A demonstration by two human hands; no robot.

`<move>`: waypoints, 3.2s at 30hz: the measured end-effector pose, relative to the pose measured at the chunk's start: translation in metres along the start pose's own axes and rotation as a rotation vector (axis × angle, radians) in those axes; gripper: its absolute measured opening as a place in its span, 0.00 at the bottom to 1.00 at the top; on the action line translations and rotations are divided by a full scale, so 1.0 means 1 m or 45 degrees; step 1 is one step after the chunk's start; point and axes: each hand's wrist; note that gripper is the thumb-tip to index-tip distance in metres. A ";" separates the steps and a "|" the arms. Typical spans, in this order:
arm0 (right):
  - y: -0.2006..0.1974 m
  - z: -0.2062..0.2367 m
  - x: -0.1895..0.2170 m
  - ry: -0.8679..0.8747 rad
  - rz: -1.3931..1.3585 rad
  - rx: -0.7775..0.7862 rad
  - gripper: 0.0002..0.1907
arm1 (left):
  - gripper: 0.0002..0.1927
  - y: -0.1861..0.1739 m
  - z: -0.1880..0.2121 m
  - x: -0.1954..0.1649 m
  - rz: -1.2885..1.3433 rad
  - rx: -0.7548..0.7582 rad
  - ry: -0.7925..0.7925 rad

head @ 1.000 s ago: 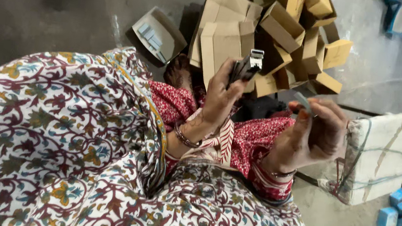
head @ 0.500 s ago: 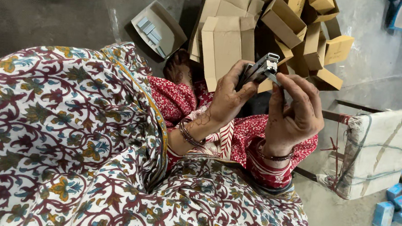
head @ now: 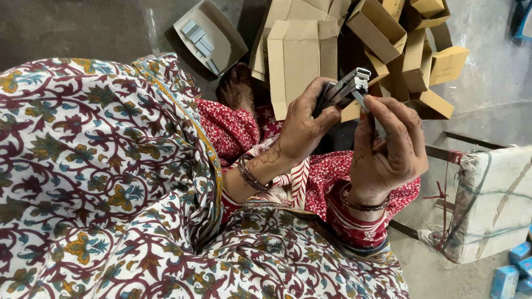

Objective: The person sits on the floor and assembles small cardboard boxes. They fold the flaps of the flat cardboard pieces and use a handheld stapler to secure the edges, creating finished boxes.

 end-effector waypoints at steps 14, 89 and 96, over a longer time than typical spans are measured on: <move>0.019 0.002 -0.009 -0.062 0.052 0.043 0.15 | 0.15 0.005 0.005 -0.004 -0.023 -0.010 -0.018; 0.041 0.087 -0.008 -0.027 -0.012 0.366 0.38 | 0.42 -0.055 0.009 -0.088 0.367 1.400 0.146; 0.021 0.091 -0.050 0.064 0.162 -0.012 0.25 | 0.16 -0.028 0.012 -0.084 -0.338 1.168 0.374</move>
Point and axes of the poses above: each hand's wrist, its own z-axis away from the middle knuckle, its own y-axis out of the palm, x = y × z, and after that the axes turned 11 degrees about z, right-handed
